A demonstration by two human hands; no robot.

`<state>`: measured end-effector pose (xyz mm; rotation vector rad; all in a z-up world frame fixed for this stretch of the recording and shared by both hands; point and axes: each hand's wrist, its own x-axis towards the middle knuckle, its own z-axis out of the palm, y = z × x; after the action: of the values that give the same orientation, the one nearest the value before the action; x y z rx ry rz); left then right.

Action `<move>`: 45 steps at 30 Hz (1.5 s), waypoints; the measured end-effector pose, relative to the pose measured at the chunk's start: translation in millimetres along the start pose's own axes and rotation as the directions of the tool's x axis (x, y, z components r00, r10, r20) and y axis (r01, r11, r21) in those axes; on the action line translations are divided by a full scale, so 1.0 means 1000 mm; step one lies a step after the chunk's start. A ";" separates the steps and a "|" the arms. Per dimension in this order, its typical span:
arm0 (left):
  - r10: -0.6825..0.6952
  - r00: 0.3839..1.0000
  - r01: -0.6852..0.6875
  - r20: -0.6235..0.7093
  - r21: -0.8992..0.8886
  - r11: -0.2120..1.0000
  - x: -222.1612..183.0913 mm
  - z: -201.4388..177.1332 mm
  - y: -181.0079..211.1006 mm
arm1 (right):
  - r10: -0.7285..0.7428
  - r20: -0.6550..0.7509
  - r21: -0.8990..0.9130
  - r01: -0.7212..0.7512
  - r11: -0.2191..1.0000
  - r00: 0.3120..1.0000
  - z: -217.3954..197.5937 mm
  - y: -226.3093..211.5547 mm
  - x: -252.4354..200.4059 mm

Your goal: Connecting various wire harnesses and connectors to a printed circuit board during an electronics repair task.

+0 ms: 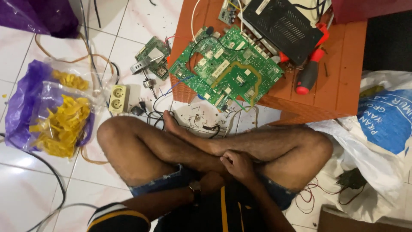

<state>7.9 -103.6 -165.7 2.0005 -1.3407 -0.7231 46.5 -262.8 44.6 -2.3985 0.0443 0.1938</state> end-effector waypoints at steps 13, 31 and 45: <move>-0.178 0.970 0.198 0.167 -0.113 0.974 0.013 0.027 -0.027 | -0.017 -0.021 -0.008 0.017 1.000 1.000 0.000 -0.001 0.004; 0.123 0.991 -0.126 -0.043 -0.067 0.990 -0.010 0.007 -0.017 | 0.051 -0.010 0.013 -0.051 0.999 0.999 0.004 0.001 0.000; -0.384 0.898 0.309 -0.215 -0.313 0.898 -0.045 -0.316 0.084 | 0.185 0.077 -0.049 -0.182 0.982 0.980 -0.003 -0.010 0.014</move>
<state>172.3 -25.9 110.3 2.0449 -0.6849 -0.7140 62.1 -257.4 51.5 -2.4249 0.2267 0.3816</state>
